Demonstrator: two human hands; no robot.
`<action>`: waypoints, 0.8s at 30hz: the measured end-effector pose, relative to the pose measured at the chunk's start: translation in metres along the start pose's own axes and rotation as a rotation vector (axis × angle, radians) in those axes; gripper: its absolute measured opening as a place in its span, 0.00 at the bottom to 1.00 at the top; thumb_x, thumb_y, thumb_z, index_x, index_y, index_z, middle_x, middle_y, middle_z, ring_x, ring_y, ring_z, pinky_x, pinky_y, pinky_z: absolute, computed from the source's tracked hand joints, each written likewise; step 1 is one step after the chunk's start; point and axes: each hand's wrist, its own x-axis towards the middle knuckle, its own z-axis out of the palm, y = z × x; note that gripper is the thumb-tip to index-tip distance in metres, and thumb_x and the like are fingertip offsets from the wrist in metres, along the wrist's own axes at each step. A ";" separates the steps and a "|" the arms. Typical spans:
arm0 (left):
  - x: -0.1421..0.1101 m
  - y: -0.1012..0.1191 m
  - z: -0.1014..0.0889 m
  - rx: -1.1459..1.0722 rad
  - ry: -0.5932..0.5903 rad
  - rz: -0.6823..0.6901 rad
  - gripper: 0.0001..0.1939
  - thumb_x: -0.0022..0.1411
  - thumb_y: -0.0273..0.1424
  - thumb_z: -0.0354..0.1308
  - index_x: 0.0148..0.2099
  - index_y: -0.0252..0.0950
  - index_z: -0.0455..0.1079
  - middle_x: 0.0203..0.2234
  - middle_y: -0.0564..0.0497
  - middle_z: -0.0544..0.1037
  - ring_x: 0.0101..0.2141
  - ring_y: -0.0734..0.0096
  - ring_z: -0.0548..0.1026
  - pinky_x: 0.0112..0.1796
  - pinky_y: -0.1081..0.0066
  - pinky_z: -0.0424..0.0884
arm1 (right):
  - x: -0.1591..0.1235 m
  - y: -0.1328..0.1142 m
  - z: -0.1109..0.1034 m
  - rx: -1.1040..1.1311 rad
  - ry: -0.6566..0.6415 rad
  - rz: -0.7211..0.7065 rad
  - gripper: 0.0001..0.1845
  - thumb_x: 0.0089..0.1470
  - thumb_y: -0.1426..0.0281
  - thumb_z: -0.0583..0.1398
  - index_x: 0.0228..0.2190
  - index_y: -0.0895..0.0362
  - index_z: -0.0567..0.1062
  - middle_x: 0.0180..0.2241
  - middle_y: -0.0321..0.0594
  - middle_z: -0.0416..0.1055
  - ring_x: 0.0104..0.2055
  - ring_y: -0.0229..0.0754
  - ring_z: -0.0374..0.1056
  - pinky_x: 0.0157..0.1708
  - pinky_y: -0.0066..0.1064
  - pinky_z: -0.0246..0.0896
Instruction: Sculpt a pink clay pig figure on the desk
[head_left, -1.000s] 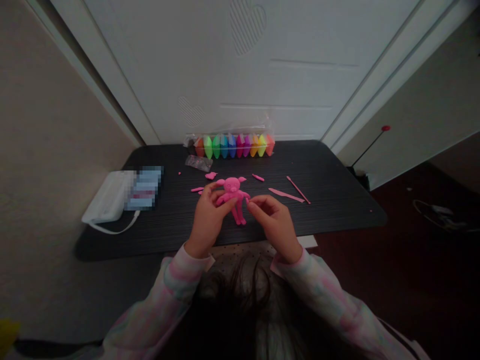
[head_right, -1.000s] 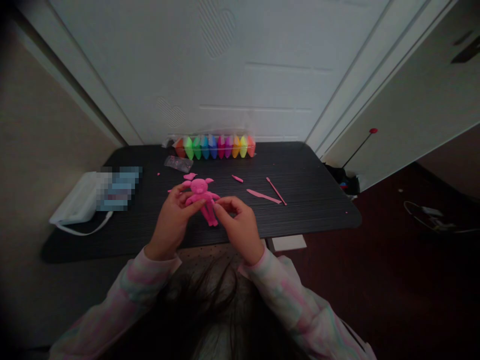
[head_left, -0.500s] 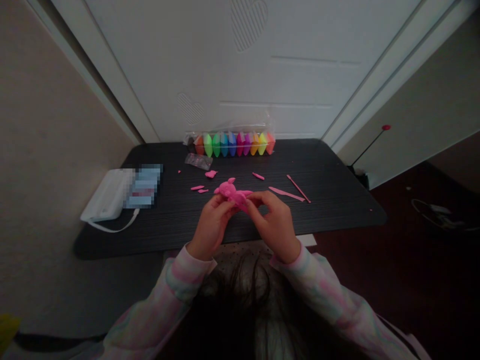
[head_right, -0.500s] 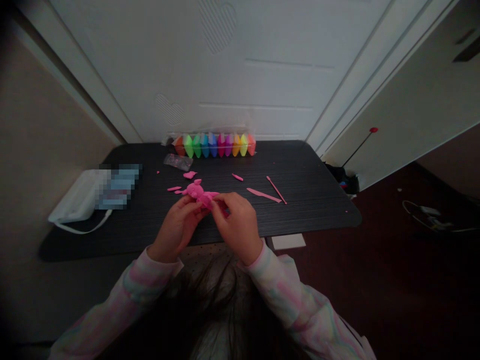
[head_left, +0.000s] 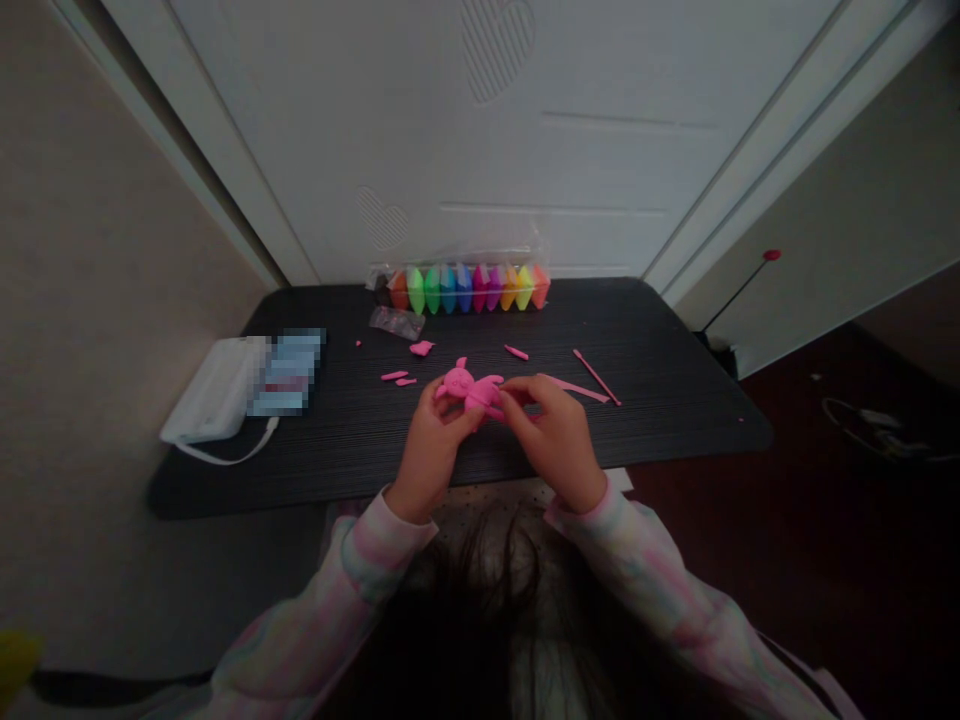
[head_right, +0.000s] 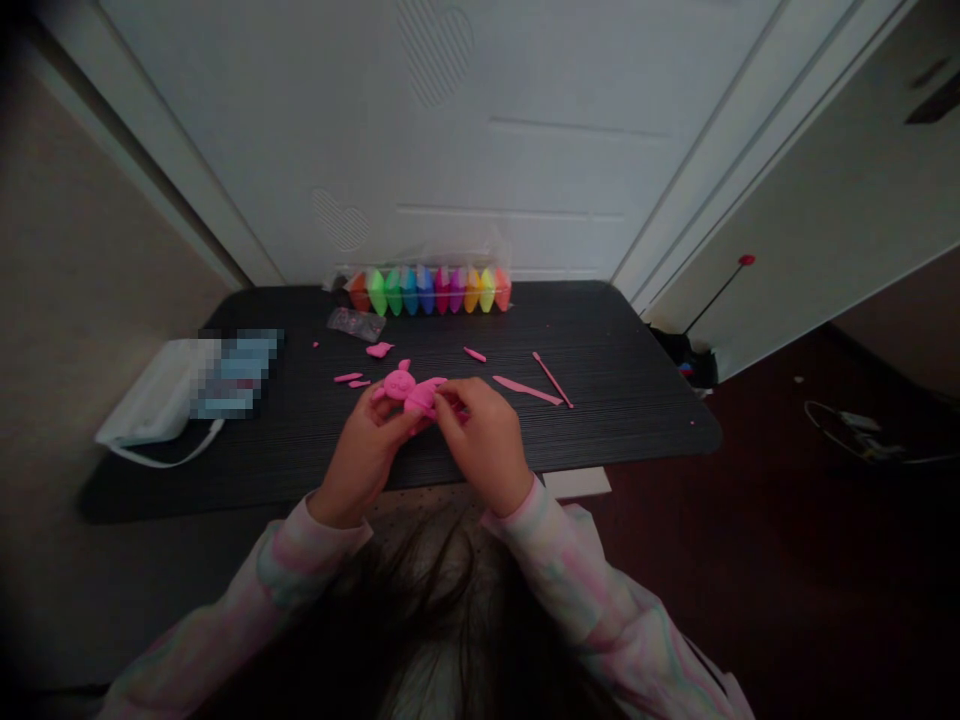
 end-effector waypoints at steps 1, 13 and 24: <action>0.000 -0.002 0.000 0.007 0.028 -0.014 0.28 0.49 0.27 0.58 0.51 0.35 0.54 0.46 0.43 0.69 0.39 0.69 0.73 0.42 0.65 0.69 | 0.001 0.001 -0.001 0.017 0.005 0.006 0.07 0.51 0.69 0.55 0.31 0.56 0.72 0.29 0.39 0.71 0.31 0.39 0.66 0.33 0.30 0.59; 0.004 -0.005 -0.009 0.672 0.173 0.157 0.48 0.48 0.29 0.59 0.62 0.36 0.29 0.29 0.52 0.71 0.29 0.71 0.72 0.35 0.68 0.69 | -0.002 0.012 -0.002 0.131 0.013 0.101 0.06 0.50 0.67 0.56 0.28 0.55 0.72 0.28 0.37 0.71 0.30 0.38 0.66 0.34 0.31 0.60; 0.010 0.003 -0.011 0.415 0.150 0.087 0.44 0.47 0.28 0.58 0.61 0.36 0.38 0.29 0.53 0.72 0.28 0.73 0.72 0.34 0.70 0.68 | -0.004 0.016 -0.005 0.142 0.039 0.120 0.07 0.50 0.66 0.57 0.28 0.55 0.72 0.28 0.37 0.71 0.30 0.38 0.66 0.34 0.31 0.60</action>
